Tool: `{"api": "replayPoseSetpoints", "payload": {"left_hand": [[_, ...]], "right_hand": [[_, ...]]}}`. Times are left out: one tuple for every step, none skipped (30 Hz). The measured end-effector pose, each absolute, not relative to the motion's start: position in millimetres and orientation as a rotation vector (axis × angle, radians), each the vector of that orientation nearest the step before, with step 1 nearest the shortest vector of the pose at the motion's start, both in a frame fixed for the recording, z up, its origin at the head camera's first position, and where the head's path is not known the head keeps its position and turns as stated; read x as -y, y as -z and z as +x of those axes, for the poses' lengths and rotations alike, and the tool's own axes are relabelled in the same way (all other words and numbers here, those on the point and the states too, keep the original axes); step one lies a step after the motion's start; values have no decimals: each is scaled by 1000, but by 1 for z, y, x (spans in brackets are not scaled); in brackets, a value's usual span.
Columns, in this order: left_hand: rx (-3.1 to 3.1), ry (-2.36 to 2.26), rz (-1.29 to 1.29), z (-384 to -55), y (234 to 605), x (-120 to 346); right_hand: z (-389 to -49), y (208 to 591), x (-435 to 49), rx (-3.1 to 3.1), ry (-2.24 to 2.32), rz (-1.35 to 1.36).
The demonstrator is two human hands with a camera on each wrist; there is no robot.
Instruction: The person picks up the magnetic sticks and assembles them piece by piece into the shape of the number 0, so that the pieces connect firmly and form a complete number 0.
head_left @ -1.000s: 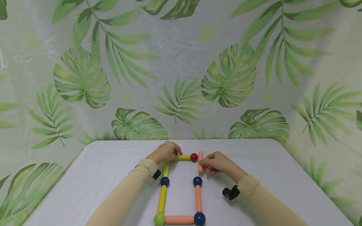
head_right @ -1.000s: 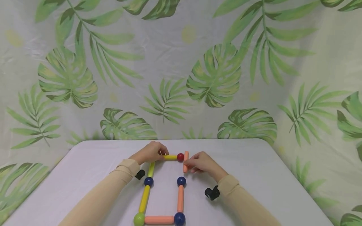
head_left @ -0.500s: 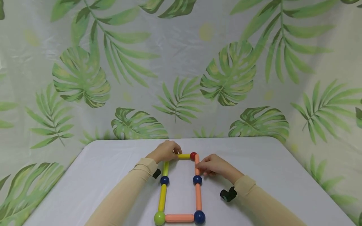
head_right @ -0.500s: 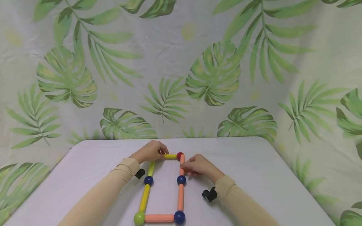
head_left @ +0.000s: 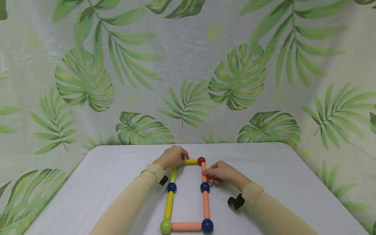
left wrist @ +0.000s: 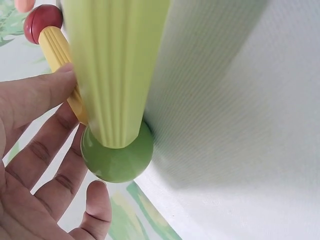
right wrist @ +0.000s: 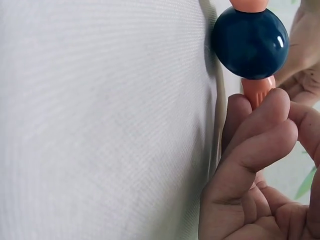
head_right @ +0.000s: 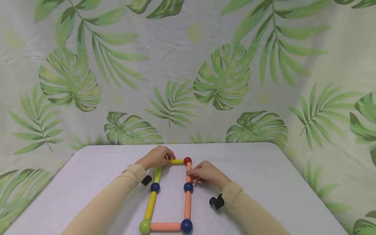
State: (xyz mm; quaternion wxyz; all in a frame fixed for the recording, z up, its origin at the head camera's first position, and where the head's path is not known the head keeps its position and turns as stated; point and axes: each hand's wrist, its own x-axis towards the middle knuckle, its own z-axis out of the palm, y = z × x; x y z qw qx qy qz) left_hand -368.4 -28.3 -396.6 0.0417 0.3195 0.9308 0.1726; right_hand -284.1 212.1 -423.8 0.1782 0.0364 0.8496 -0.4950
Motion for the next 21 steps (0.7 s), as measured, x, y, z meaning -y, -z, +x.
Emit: {"api": "replayPoseSetpoints", "payload": {"left_hand": [[-2850, -530, 972, -369, 397, 28], [-2851, -529, 970, -369, 398, 28], [-2853, -527, 967, -370, 398, 28], [-2854, -527, 965, -370, 399, 28], [-2855, -527, 964, -371, 400, 28], [-2856, -528, 960, -371, 400, 28], [-2856, -531, 955, -371, 400, 28], [-2857, -531, 955, -371, 401, 28], [-2857, -532, 952, -371, 401, 28], [-2857, -536, 948, -371, 401, 28], [-2856, -539, 942, -370, 401, 28], [-2856, -541, 936, -370, 401, 28], [-2854, -544, 930, -370, 401, 29], [-2853, -545, 922, -370, 401, 29], [-2852, -547, 916, -370, 400, 29], [-2854, -547, 916, -370, 401, 29], [-2860, -547, 921, -370, 401, 30], [-2868, -552, 933, -369, 401, 31], [-2878, -556, 945, -367, 400, 33], [-2890, -564, 963, -364, 400, 36], [-2901, -572, 985, -360, 398, 39]], "right_hand": [[-284, 424, -212, -2397, 1402, 112], [-284, 425, -212, -2394, 1405, 120], [-285, 425, -211, -2390, 1406, 125], [-285, 426, -211, -2388, 1406, 131], [-285, 426, -211, -2385, 1409, 136], [-285, 426, -210, -2381, 1410, 139], [-285, 427, -210, -2380, 1410, 140], [-285, 427, -210, -2378, 1413, 141], [-285, 427, -209, -2376, 1414, 142], [-285, 427, -209, -2373, 1416, 142], [-285, 426, -209, -2370, 1418, 142], [-286, 426, -208, -2367, 1419, 141], [-286, 426, -208, -2365, 1420, 139], [-286, 426, -208, -2362, 1419, 136], [-286, 425, -208, -2360, 1418, 132], [-285, 425, -208, -2366, 1411, 124], [-285, 425, -208, -2375, 1401, 117], [-284, 424, -209, -2394, 1381, 106], [-282, 423, -210, -2430, 1350, 86], [-280, 423, -212, -2469, 1318, 66], [-278, 422, -214, -2512, 1283, 41]]}}
